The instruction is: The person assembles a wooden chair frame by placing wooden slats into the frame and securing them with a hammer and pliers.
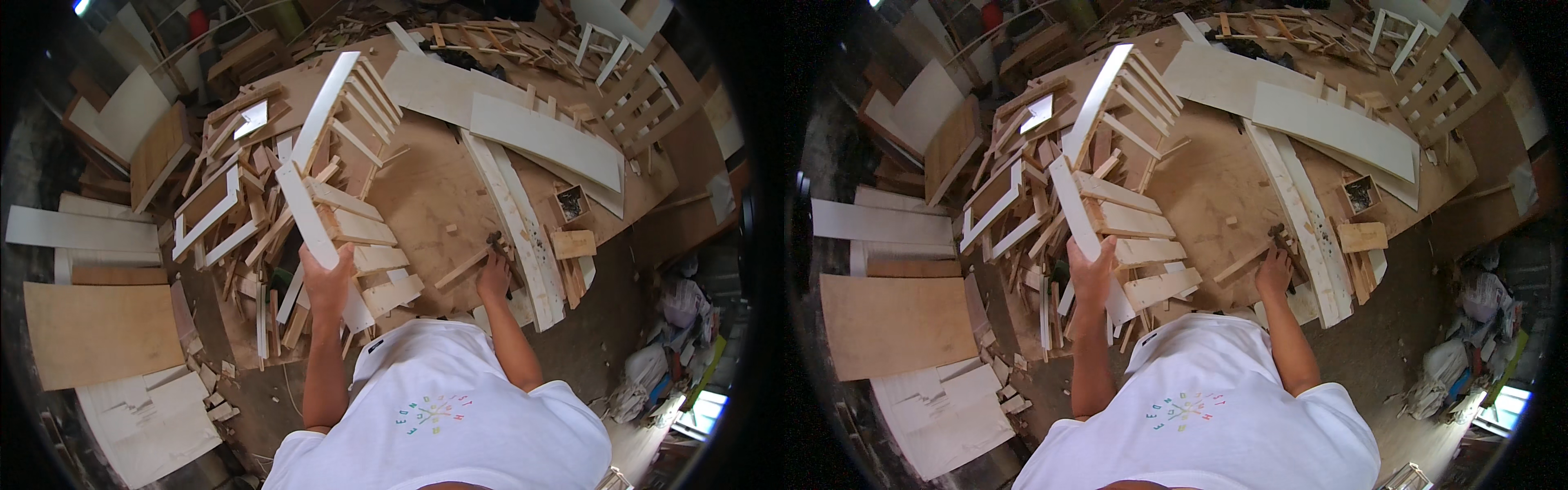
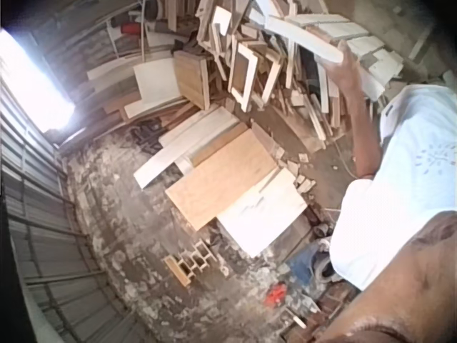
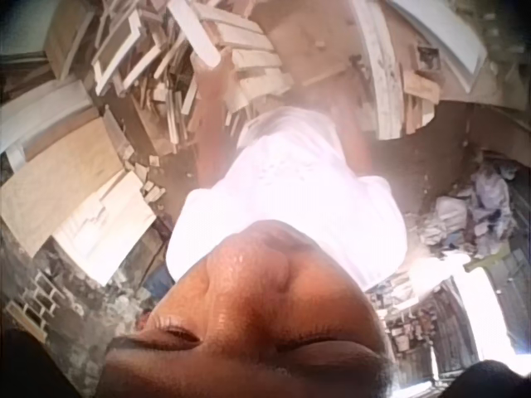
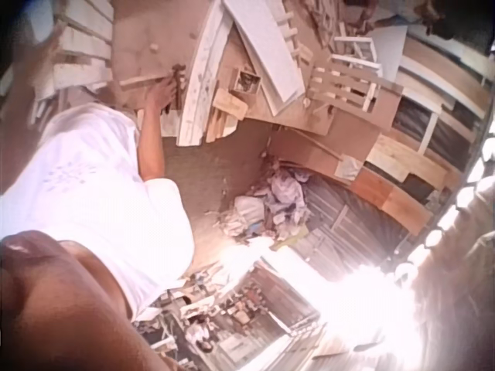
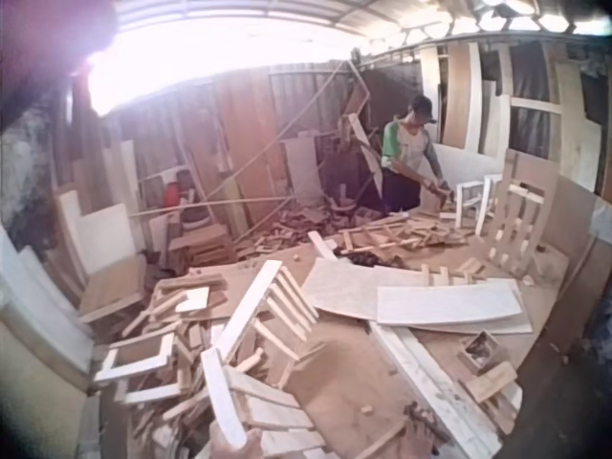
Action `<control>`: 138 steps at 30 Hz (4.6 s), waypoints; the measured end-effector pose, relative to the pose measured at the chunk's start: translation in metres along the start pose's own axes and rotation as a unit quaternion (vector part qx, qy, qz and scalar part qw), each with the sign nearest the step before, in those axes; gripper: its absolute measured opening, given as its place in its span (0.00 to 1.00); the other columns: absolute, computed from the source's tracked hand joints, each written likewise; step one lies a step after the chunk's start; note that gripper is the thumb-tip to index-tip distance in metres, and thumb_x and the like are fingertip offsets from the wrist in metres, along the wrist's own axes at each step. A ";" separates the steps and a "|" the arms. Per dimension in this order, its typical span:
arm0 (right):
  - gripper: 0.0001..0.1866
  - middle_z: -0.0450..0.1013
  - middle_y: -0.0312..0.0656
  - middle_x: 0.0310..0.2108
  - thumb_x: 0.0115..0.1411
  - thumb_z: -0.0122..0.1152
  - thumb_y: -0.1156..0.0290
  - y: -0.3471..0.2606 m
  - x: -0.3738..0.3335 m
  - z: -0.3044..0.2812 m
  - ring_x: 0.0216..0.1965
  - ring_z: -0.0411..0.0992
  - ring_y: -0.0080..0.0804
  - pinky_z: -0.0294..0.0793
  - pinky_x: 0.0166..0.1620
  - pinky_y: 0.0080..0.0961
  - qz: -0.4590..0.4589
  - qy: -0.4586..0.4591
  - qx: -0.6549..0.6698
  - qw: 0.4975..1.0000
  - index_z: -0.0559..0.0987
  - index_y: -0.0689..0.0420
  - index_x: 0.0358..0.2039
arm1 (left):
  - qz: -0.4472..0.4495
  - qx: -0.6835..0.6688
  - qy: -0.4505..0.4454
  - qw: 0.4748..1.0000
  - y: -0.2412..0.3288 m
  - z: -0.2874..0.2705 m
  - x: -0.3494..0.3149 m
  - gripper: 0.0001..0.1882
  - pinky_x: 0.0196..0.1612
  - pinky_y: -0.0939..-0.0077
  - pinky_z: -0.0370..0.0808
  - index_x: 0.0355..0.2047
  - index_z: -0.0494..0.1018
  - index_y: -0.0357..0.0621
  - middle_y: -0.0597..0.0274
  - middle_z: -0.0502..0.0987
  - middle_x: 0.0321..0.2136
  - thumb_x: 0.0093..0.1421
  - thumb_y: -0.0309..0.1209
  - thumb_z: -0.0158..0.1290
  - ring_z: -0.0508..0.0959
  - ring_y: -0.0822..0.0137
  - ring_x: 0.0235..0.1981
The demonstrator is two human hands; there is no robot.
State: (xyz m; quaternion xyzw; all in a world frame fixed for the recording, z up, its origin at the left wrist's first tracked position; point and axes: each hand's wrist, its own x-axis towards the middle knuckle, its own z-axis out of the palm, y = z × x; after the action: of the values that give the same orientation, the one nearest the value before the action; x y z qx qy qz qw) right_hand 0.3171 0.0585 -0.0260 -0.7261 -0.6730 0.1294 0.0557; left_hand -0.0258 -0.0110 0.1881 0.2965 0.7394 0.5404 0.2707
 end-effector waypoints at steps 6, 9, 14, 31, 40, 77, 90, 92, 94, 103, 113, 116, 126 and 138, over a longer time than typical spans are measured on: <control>0.26 0.69 0.52 0.58 0.67 0.60 0.71 0.020 0.007 0.009 0.61 0.68 0.56 0.68 0.62 0.51 0.013 -0.009 0.055 0.998 0.70 0.51 0.65 | -0.027 0.131 -0.003 0.991 0.039 0.034 -0.006 0.44 0.52 0.56 0.77 0.66 0.58 0.32 0.36 0.80 0.47 0.58 0.41 0.68 0.82 0.46 0.48; 0.23 0.70 0.53 0.57 0.66 0.60 0.71 0.018 0.007 -0.007 0.58 0.71 0.56 0.71 0.59 0.45 -0.017 -0.006 0.169 0.985 0.74 0.53 0.62 | -0.020 0.097 -0.007 0.995 0.031 0.032 -0.005 0.45 0.53 0.56 0.77 0.65 0.58 0.30 0.37 0.79 0.48 0.58 0.42 0.68 0.82 0.46 0.48; 0.20 0.73 0.50 0.53 0.65 0.63 0.70 -0.007 0.007 -0.028 0.53 0.74 0.55 0.75 0.55 0.46 -0.121 0.049 0.229 0.965 0.77 0.55 0.58 | -0.028 0.109 -0.010 0.994 0.037 0.028 -0.004 0.46 0.55 0.55 0.75 0.67 0.57 0.29 0.34 0.77 0.52 0.59 0.42 0.68 0.80 0.43 0.52; 0.28 0.71 0.53 0.56 0.55 0.71 0.72 -0.053 0.022 0.007 0.53 0.73 0.58 0.74 0.57 0.47 -0.075 -0.031 0.134 0.988 0.76 0.57 0.58 | -0.013 0.138 -0.023 0.990 0.043 0.028 -0.002 0.51 0.59 0.51 0.72 0.72 0.49 0.33 0.30 0.74 0.55 0.60 0.44 0.66 0.77 0.36 0.55; 0.36 0.73 0.56 0.52 0.50 0.78 0.68 -0.019 -0.027 0.002 0.53 0.73 0.61 0.75 0.54 0.52 -0.058 -0.071 0.087 0.992 0.71 0.57 0.58 | 0.018 0.132 -0.017 0.991 0.030 0.026 0.000 0.47 0.56 0.56 0.74 0.70 0.52 0.36 0.35 0.74 0.55 0.60 0.41 0.66 0.78 0.45 0.54; 0.24 0.81 0.39 0.42 0.77 0.49 0.50 -0.245 0.012 -0.288 0.33 0.85 0.27 0.59 0.21 0.14 -0.133 -0.739 0.189 0.632 0.77 0.61 0.52 | 0.134 -0.007 -0.064 0.989 -0.025 -0.058 -0.110 0.66 0.61 0.57 0.77 0.75 0.42 0.35 0.34 0.70 0.62 0.44 0.37 0.73 0.78 0.44 0.59; 0.23 0.83 0.37 0.36 0.77 0.50 0.51 -0.240 -0.010 -0.311 0.22 0.75 0.18 0.58 0.18 0.16 -0.127 -0.746 0.139 0.638 0.81 0.60 0.49 | 0.185 0.001 -0.089 0.979 -0.025 -0.062 -0.139 0.68 0.51 0.59 0.83 0.76 0.40 0.37 0.35 0.76 0.57 0.44 0.36 0.74 0.84 0.47 0.50; 0.23 0.83 0.36 0.35 0.76 0.50 0.52 -0.239 -0.011 -0.315 0.21 0.73 0.17 0.58 0.18 0.16 -0.141 -0.743 0.129 0.642 0.81 0.60 0.49 | 0.202 0.008 -0.088 0.975 -0.023 -0.062 -0.141 0.68 0.49 0.60 0.84 0.76 0.40 0.37 0.35 0.76 0.56 0.44 0.35 0.74 0.85 0.47 0.49; 0.22 0.83 0.35 0.34 0.76 0.50 0.52 -0.238 -0.013 -0.318 0.19 0.69 0.16 0.58 0.18 0.17 -0.128 -0.742 0.125 0.646 0.81 0.60 0.49 | 0.206 0.017 -0.090 0.974 -0.022 -0.062 -0.143 0.68 0.48 0.60 0.84 0.76 0.40 0.37 0.34 0.76 0.57 0.43 0.35 0.74 0.85 0.47 0.48; 0.21 0.79 0.29 0.30 0.76 0.53 0.50 -0.237 -0.018 -0.329 0.22 0.64 0.15 0.59 0.21 0.17 -0.119 -0.735 0.088 0.661 0.80 0.57 0.44 | 0.218 -0.001 -0.105 0.970 -0.019 -0.056 -0.140 0.67 0.46 0.60 0.85 0.76 0.40 0.37 0.34 0.77 0.54 0.44 0.35 0.73 0.86 0.46 0.45; 0.20 0.76 0.37 0.33 0.76 0.54 0.53 -0.230 -0.021 -0.322 0.32 0.77 0.23 0.78 0.29 0.23 -0.085 -0.743 0.128 0.651 0.74 0.60 0.41 | 0.209 0.000 -0.129 0.969 -0.016 -0.055 -0.129 0.67 0.46 0.58 0.85 0.76 0.39 0.38 0.33 0.76 0.55 0.44 0.36 0.72 0.86 0.45 0.45; 0.19 0.75 0.37 0.31 0.76 0.53 0.54 -0.233 -0.019 -0.326 0.29 0.79 0.24 0.80 0.28 0.26 -0.093 -0.744 0.121 0.650 0.72 0.61 0.41 | 0.203 0.000 -0.135 0.970 -0.016 -0.055 -0.126 0.67 0.47 0.58 0.85 0.76 0.39 0.37 0.33 0.76 0.56 0.44 0.36 0.73 0.85 0.44 0.46; 0.18 0.75 0.35 0.29 0.77 0.52 0.55 -0.237 -0.026 -0.331 0.24 0.77 0.23 0.78 0.25 0.24 -0.111 -0.704 0.117 0.691 0.70 0.59 0.39 | 0.200 -0.013 -0.145 0.969 -0.014 -0.052 -0.116 0.67 0.50 0.56 0.83 0.76 0.40 0.36 0.32 0.75 0.55 0.44 0.35 0.73 0.84 0.43 0.49; 0.18 0.75 0.36 0.29 0.77 0.51 0.55 -0.227 -0.023 -0.324 0.24 0.77 0.22 0.78 0.25 0.24 -0.099 -0.675 0.149 0.716 0.69 0.58 0.39 | 0.155 0.000 -0.164 0.974 -0.012 -0.038 -0.108 0.67 0.52 0.55 0.81 0.76 0.38 0.39 0.31 0.68 0.63 0.45 0.33 0.72 0.81 0.42 0.52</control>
State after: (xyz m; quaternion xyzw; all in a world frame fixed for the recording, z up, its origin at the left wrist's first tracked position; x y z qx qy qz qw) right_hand 0.1825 0.0853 0.3454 -0.3573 -0.5724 0.6771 -0.2935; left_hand 0.0184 -0.1177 0.1953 0.4922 0.6300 0.5196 0.3014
